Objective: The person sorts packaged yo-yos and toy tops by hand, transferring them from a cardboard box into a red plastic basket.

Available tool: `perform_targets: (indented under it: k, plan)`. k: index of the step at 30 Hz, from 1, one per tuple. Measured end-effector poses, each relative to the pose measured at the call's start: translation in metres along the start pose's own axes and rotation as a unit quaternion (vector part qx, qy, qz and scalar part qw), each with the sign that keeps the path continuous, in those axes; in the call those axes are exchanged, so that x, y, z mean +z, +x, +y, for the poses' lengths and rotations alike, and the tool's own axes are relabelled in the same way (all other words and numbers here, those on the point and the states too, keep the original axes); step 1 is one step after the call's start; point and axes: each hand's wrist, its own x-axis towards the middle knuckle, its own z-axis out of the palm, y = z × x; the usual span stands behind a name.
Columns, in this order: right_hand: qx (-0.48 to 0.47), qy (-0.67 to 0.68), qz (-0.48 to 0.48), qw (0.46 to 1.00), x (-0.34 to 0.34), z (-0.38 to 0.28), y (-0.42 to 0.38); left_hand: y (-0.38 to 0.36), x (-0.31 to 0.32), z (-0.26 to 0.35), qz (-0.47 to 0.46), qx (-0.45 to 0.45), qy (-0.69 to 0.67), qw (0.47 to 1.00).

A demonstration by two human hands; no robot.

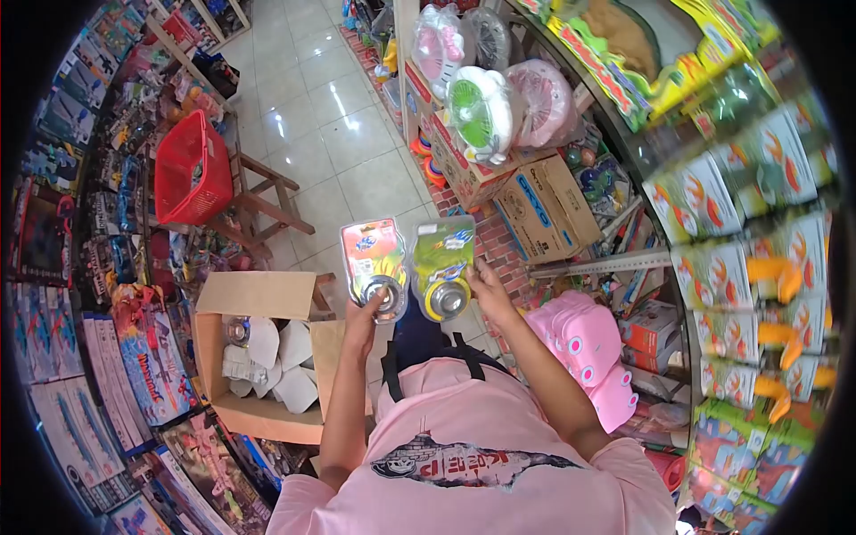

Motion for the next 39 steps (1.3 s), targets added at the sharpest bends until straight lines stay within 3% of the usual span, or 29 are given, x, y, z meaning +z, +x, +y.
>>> perform_targets:
  k: [5,7,13,24,32,39]
  plan:
    - [0.045,0.006,0.015,0.999,0.004,-0.034,0.074,0.071,-0.011,0.026,0.006,0.009,-0.034,0.999]
    - [0.045,0.062,0.087,0.993,0.028,-0.064,0.098,0.095,-0.014,0.041,0.020,0.016,-0.044,0.999]
    - [0.116,0.128,0.077,0.982,0.073,-0.097,0.176,0.151,-0.027,0.086,0.028,-0.005,-0.109,0.994]
    - [0.149,0.083,-0.161,0.972,0.138,-0.107,0.306,0.173,-0.087,0.141,0.165,0.077,-0.095,0.979]
    - [0.162,0.005,-0.221,0.962,0.233,-0.115,0.417,0.189,-0.122,0.175,0.296,0.142,-0.135,0.935]
    - [0.172,-0.071,-0.349,0.918,0.318,-0.135,0.522,0.231,-0.127,0.222,0.418,0.194,-0.221,0.860]
